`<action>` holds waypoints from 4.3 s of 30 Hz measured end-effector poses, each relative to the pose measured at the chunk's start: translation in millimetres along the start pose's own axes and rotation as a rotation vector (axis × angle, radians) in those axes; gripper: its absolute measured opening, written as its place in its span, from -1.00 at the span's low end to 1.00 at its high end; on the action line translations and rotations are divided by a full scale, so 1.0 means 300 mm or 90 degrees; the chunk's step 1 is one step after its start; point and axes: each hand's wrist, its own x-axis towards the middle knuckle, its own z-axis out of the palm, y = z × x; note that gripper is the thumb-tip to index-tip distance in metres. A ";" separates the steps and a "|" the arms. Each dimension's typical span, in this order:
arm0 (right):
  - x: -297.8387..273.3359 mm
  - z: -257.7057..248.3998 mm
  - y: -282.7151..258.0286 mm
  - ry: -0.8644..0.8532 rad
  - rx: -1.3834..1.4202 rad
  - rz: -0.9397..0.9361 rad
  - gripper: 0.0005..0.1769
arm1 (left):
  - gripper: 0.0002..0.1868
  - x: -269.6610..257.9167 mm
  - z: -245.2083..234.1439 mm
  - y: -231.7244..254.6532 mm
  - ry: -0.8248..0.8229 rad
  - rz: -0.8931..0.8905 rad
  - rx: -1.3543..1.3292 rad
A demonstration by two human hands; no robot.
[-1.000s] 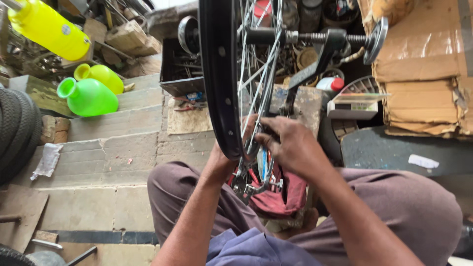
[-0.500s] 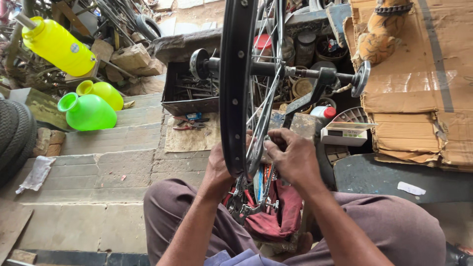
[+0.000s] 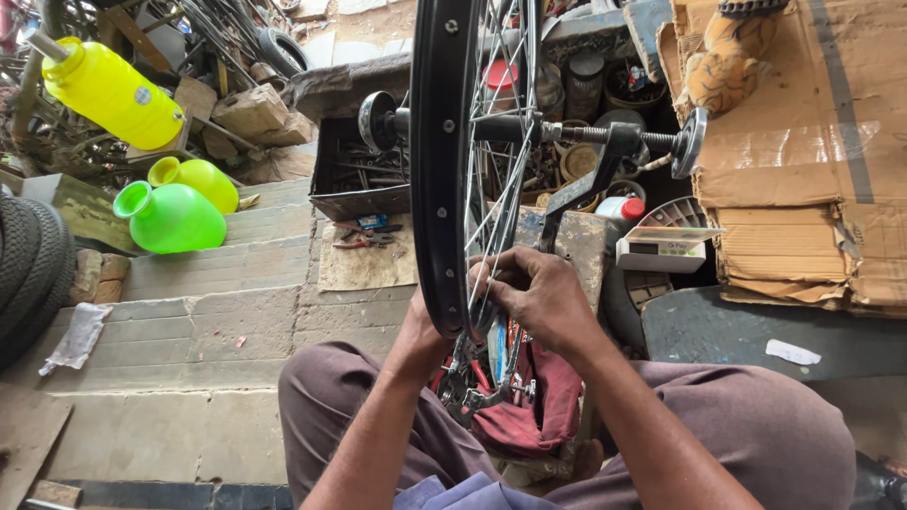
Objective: The person is adjusting the spokes of a bicycle wheel mounted on a truing stand. They repeatedly rotate the wheel and use a spoke wrench to tighten or loosen individual spokes to true the wheel.
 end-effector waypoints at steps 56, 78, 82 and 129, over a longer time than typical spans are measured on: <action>0.120 -0.097 0.178 0.184 0.276 0.052 -0.69 | -0.28 0.329 -0.070 0.335 0.007 0.208 -0.173; 0.138 -0.090 0.206 0.134 0.012 0.108 -0.68 | -0.79 -0.053 -0.214 -0.177 0.124 -0.375 0.355; 0.141 -0.069 0.223 0.091 -0.007 0.114 -0.63 | -0.77 -0.126 -0.300 -0.218 0.161 -0.456 0.431; 0.137 -0.038 0.215 0.086 -0.056 0.095 -0.65 | -0.70 -0.153 0.008 0.001 0.104 0.110 0.371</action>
